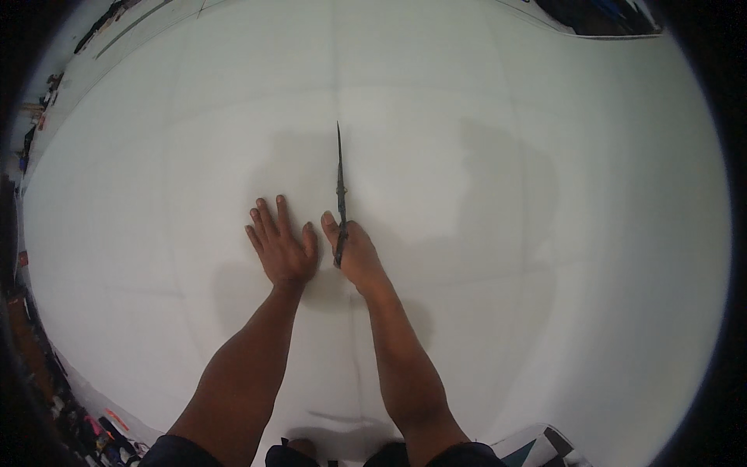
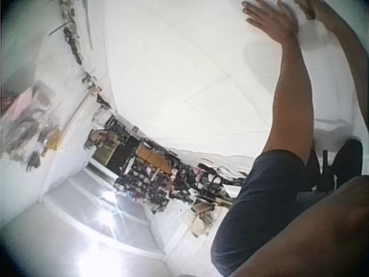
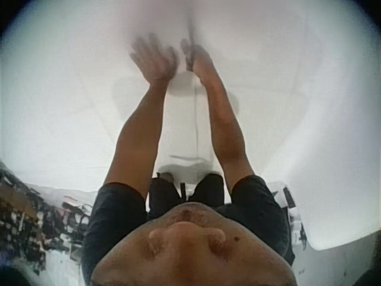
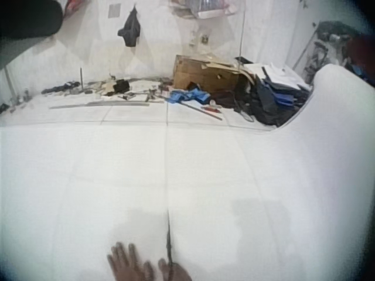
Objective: The person cuts a large sheet of white foam using shears, rolls it up, moves to a different section, and prepares to cut again.
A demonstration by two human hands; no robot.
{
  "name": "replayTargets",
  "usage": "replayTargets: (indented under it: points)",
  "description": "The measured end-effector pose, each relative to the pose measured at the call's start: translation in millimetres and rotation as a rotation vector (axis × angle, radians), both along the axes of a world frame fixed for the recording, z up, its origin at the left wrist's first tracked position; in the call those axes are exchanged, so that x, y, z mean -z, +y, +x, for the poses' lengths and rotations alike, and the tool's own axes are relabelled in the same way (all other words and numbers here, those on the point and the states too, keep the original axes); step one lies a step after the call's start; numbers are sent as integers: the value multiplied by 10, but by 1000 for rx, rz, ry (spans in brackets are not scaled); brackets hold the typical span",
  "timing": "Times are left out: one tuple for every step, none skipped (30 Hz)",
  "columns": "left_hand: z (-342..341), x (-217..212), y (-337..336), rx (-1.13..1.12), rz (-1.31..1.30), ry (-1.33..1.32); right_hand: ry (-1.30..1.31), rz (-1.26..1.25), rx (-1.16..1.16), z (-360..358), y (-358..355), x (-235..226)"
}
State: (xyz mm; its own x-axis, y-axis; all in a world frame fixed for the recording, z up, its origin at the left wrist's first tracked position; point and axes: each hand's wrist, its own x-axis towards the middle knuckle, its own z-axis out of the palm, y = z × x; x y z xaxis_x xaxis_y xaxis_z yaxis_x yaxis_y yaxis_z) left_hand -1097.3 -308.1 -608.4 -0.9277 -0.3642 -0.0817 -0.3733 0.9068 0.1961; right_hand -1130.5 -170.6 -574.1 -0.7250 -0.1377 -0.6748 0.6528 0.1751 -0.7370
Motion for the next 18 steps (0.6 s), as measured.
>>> replayTargets:
  points:
    - [27,-6,-14,1,2,-16,-13,-3,2,1,-39,-8]
    - [45,-35,-15,1,1,-19,-40,-10,48,7,-63,-31]
    - [58,-62,-18,-2,-1,-36,-67,-15,95,11,-78,-55]
    - [73,-88,-20,-5,-3,-52,-70,-15,95,43,-75,-46]
    - [59,-110,-26,-7,-5,-57,-35,6,86,38,-86,-46]
    - [51,-129,-27,-4,12,-50,1,27,77,18,-91,-43]
    - [28,-146,-31,-1,28,-42,-3,25,75,-13,-74,-41]
    - [17,-151,-36,-3,26,-42,-5,46,62,-50,-67,-126]
    - [8,-159,-43,1,32,-33,-8,66,48,-85,-74,-195]
    - [1,-165,-52,5,36,-24,-7,63,46,-173,-101,-227]
    - [7,-157,-57,10,35,-11,-13,16,63,-315,-128,-236]
    - [18,-157,-52,10,28,-35,-23,-27,83,-442,-140,-241]
    - [37,-155,-49,10,22,-59,-14,-25,91,-531,-168,-226]
    - [54,-171,-32,8,20,-57,-34,-30,125,-635,-202,-217]
    - [82,-183,-15,4,19,-56,-54,-35,159,-693,-214,-208]
    - [89,-194,-1,0,18,-55,-54,-36,156,-715,-202,-186]
    - [87,-194,-4,0,17,-56,-20,-27,145,-716,-213,-148]
    - [80,-197,0,7,31,-43,15,-17,134,-718,-218,-111]
